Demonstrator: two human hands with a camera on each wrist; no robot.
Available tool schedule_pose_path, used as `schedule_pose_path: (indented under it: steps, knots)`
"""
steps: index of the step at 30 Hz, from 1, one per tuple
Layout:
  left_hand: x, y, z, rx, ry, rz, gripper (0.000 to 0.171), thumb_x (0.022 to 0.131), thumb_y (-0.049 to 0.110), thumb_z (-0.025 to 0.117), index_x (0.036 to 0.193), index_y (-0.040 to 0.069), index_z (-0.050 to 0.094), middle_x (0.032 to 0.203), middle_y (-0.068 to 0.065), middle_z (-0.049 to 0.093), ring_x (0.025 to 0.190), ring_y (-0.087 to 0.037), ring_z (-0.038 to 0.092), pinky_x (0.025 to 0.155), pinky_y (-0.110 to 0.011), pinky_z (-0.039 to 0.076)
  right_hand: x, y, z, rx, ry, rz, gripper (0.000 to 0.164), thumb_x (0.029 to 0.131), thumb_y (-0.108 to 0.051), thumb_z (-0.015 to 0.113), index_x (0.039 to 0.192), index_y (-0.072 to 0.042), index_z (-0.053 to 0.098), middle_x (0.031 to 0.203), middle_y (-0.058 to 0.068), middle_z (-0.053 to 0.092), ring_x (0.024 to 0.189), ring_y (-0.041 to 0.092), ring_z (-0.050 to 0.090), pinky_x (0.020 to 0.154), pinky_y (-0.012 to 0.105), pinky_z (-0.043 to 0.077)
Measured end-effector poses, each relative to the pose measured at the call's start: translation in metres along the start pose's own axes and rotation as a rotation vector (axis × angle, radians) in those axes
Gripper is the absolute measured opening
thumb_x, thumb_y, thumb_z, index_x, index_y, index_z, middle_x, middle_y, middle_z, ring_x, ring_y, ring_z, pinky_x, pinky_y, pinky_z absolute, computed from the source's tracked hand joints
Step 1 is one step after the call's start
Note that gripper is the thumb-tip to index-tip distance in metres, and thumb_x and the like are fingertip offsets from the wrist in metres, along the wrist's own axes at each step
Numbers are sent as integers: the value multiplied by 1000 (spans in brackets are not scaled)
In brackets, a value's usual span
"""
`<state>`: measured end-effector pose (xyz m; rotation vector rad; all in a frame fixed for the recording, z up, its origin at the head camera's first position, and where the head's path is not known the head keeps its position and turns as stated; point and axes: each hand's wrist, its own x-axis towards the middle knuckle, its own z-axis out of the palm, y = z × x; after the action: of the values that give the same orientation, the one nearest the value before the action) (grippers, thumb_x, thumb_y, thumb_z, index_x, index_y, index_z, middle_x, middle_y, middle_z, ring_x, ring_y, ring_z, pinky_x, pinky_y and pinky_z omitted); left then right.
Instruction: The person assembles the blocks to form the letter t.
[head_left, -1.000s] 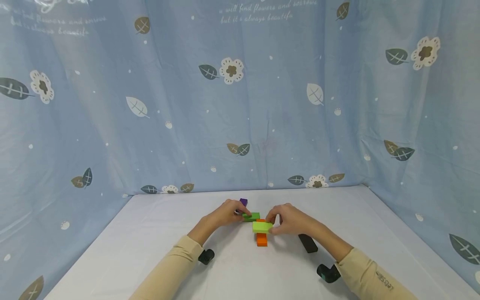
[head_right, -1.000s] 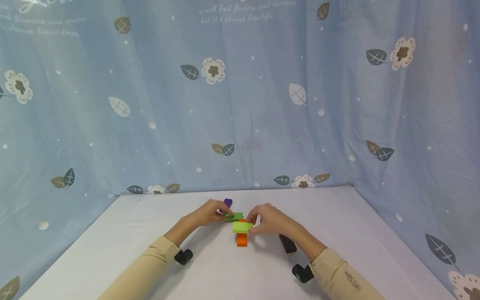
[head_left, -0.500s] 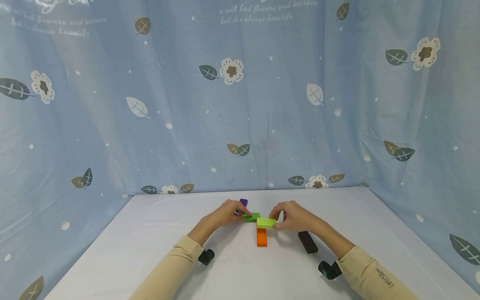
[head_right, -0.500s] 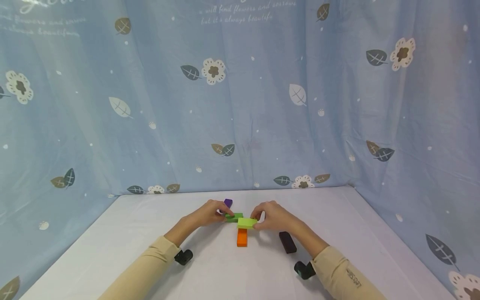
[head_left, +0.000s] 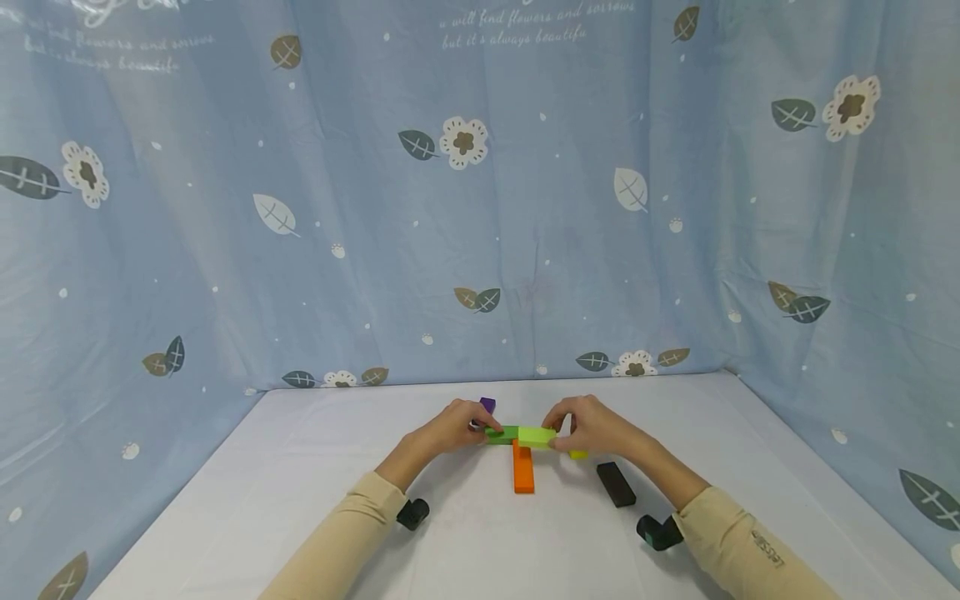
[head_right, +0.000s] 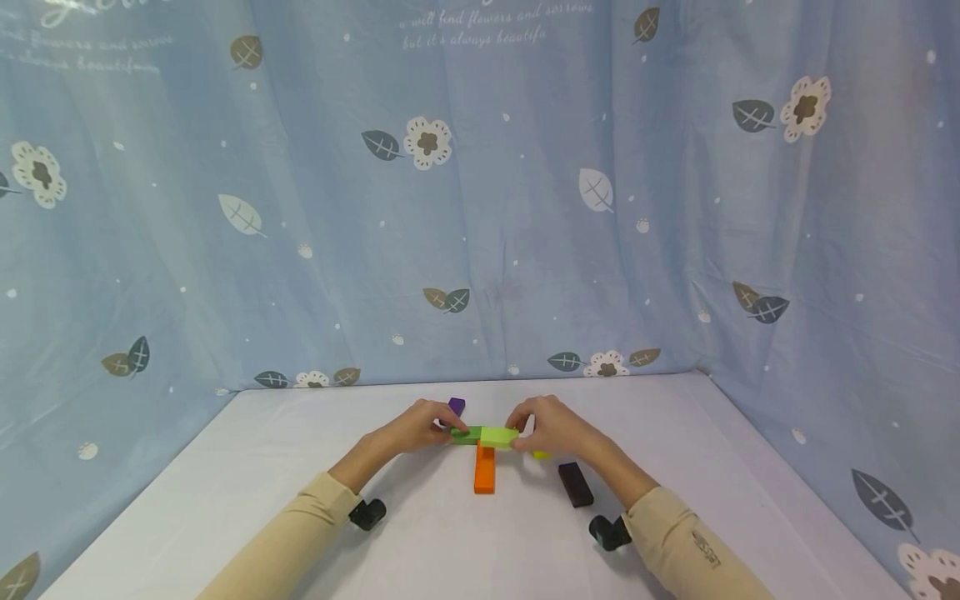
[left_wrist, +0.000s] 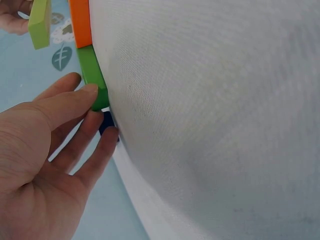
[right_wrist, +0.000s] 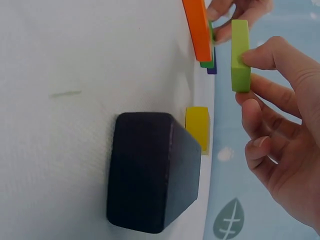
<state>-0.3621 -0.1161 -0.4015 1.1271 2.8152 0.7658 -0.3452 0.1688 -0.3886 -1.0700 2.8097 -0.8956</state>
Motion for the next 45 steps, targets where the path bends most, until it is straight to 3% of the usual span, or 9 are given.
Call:
schedule_pose_path:
  steps: [7,20,25,31,38,45]
  knots:
    - [0,-1,0,3,5,16,25,87,-5,67,108,5,76,106,-10,72,98,-23,66,89,-37,57,3,3,-2,5,7,9,19,82,-20,77,100,-14,75,92,-3,71,85,29,63,66,20,52]
    - [1,-2,0,8,-14,-38,26,88,-2,68,110,10,76,108,-5,72,101,-20,66,92,-34,56,13,12,-5,3,8,19,22,82,-24,78,101,-13,75,93,0,72,90,30,64,68,19,53]
    - [1,-2,0,12,-14,-28,26,88,-2,68,109,9,76,107,-6,72,101,-20,67,91,-34,57,17,15,-5,6,4,11,21,82,-24,77,101,-13,75,90,-3,72,91,34,64,68,19,52]
    - [0,-2,0,5,-12,-16,25,88,-3,67,109,8,76,107,-8,72,101,-22,66,91,-35,57,22,16,-3,-14,-2,5,19,82,-21,77,100,-14,76,89,-2,72,87,29,64,66,20,52]
    - [0,-2,0,-10,-11,-30,25,88,-2,68,109,9,76,107,-7,72,100,-21,65,91,-34,57,28,17,-3,-33,-11,55,19,82,-22,78,100,-15,76,89,-5,71,84,20,62,68,20,52]
    - [1,-3,0,-14,-10,-20,25,88,-3,68,108,9,76,106,-7,71,100,-21,65,91,-35,57,29,24,-2,-37,-27,57,20,83,-20,77,101,-12,76,89,-3,72,83,20,62,68,22,52]
